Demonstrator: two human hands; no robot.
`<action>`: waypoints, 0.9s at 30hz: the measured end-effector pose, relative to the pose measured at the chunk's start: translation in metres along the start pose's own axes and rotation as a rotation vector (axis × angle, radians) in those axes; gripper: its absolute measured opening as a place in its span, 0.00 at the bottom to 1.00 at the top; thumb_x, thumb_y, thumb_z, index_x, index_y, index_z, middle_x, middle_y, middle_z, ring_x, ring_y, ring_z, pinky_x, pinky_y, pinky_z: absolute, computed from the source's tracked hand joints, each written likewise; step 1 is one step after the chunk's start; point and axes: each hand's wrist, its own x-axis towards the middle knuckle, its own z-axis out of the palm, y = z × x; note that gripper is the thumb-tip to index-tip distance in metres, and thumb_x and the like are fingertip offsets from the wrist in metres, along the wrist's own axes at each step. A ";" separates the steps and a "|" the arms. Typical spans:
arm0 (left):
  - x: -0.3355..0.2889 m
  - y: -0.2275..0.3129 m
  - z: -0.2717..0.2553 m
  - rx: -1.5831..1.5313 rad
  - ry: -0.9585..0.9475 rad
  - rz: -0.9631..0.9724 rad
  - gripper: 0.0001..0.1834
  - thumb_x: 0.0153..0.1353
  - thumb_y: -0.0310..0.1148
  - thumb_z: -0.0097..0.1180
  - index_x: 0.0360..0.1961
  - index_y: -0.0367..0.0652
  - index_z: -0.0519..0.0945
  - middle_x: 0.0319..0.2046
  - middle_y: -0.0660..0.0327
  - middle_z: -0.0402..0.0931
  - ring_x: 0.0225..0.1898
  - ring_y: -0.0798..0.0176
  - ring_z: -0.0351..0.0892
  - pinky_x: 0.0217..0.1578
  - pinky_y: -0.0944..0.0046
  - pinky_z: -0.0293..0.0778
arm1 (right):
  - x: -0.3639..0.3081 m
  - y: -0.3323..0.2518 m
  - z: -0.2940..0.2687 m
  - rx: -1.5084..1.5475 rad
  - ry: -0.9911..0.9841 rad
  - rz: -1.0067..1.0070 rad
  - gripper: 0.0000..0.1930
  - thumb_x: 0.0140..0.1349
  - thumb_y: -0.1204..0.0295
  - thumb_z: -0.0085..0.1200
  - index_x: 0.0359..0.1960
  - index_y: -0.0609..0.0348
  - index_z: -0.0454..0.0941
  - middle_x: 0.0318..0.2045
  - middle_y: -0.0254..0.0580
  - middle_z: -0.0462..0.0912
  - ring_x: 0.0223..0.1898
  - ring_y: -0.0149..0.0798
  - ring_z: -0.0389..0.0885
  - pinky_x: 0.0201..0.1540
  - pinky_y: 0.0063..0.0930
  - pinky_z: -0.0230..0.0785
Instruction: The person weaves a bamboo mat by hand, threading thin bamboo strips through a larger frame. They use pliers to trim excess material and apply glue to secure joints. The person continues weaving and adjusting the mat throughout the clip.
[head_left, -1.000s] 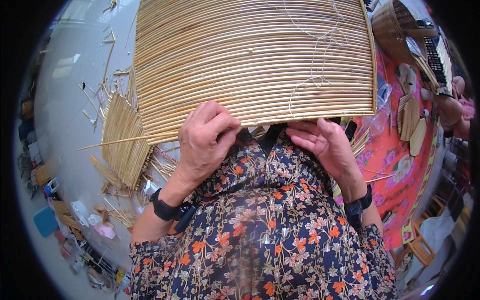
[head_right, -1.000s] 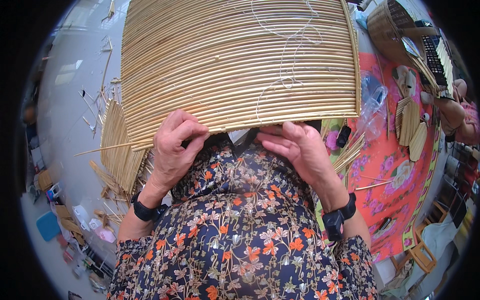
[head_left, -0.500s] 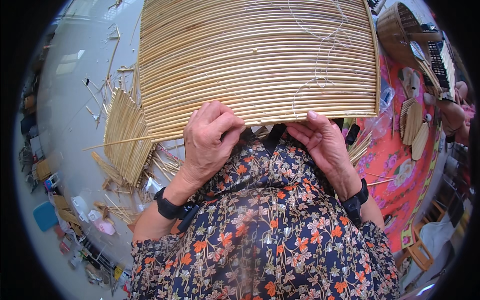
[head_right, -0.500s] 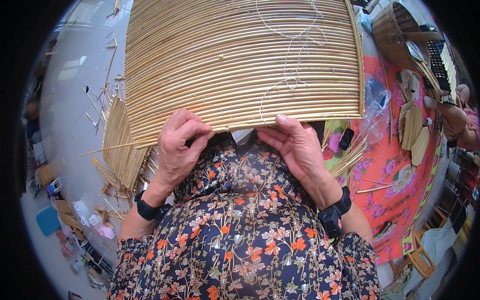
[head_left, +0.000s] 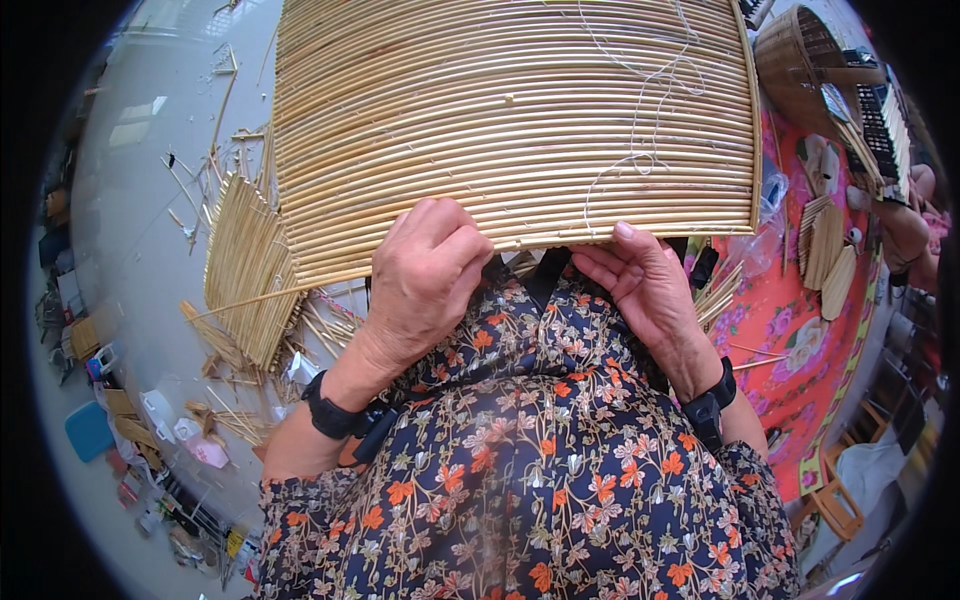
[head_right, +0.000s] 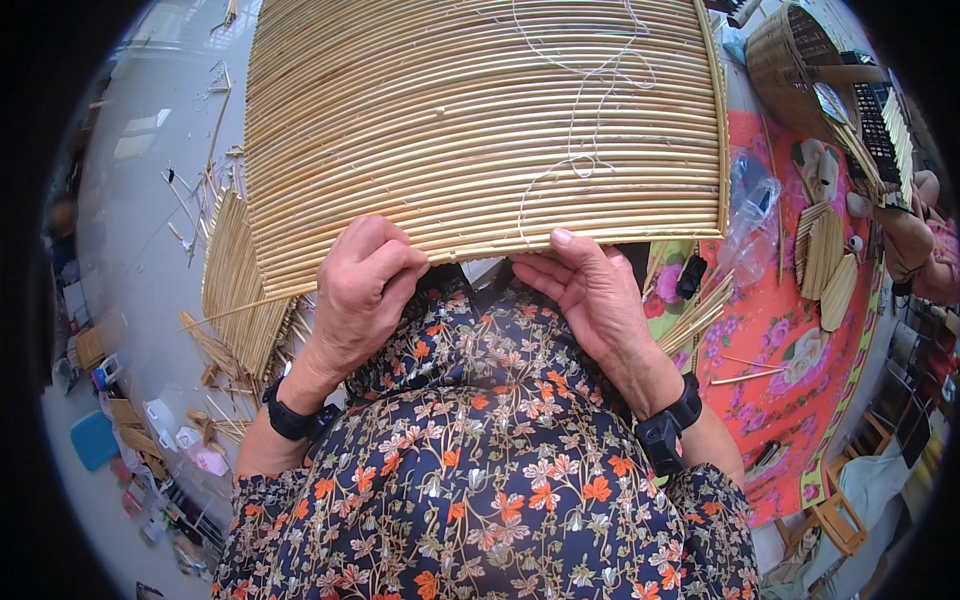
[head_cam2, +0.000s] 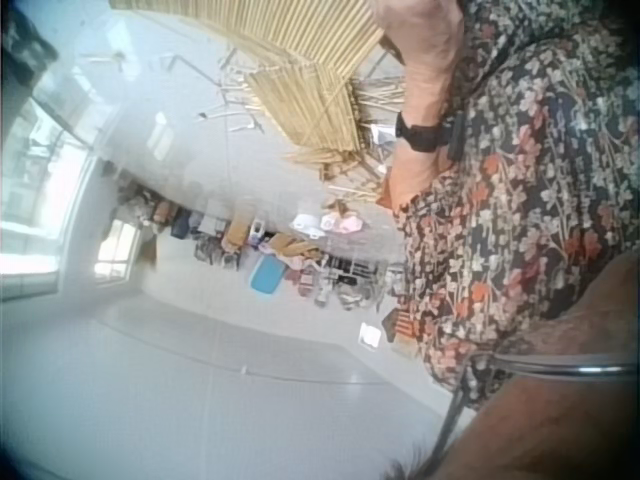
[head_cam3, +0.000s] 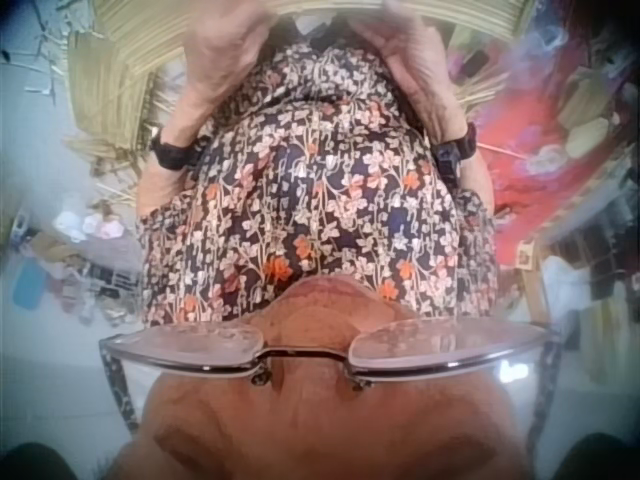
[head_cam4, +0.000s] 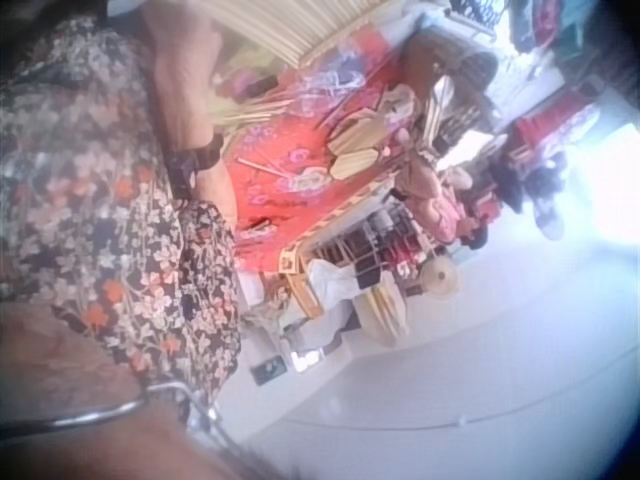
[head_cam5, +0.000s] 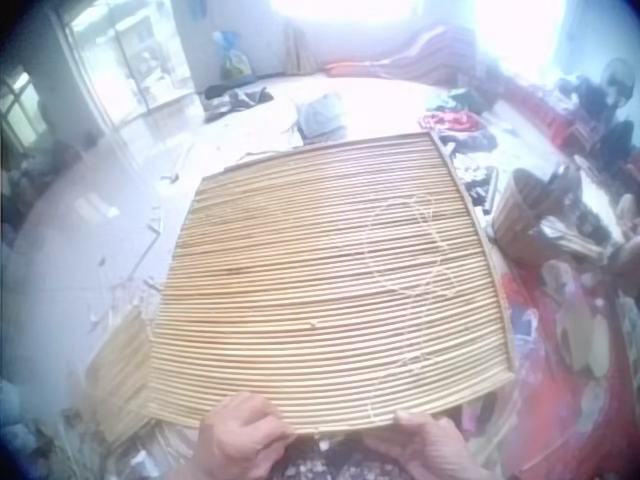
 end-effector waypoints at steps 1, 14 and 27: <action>0.001 0.001 -0.001 0.011 -0.008 0.007 0.07 0.57 0.19 0.70 0.33 0.39 0.84 0.33 0.58 0.78 0.38 0.51 0.81 0.40 0.53 0.76 | 0.000 0.000 0.000 -0.002 0.001 0.001 0.20 0.76 0.68 0.62 0.62 0.67 0.78 0.57 0.54 0.88 0.59 0.53 0.90 0.67 0.52 0.83; 0.010 0.004 -0.003 0.061 -0.063 0.083 0.07 0.58 0.19 0.67 0.33 0.38 0.79 0.34 0.56 0.76 0.39 0.49 0.79 0.38 0.51 0.75 | -0.001 0.001 0.001 -0.006 -0.001 -0.002 0.18 0.76 0.69 0.62 0.62 0.66 0.79 0.57 0.53 0.88 0.59 0.53 0.89 0.67 0.52 0.83; 0.005 -0.004 0.000 0.008 -0.103 0.080 0.09 0.59 0.21 0.71 0.39 0.37 0.83 0.39 0.56 0.79 0.42 0.49 0.81 0.42 0.53 0.78 | 0.001 0.005 -0.002 -0.060 -0.027 -0.028 0.21 0.76 0.64 0.62 0.63 0.65 0.80 0.57 0.55 0.89 0.59 0.53 0.89 0.68 0.52 0.81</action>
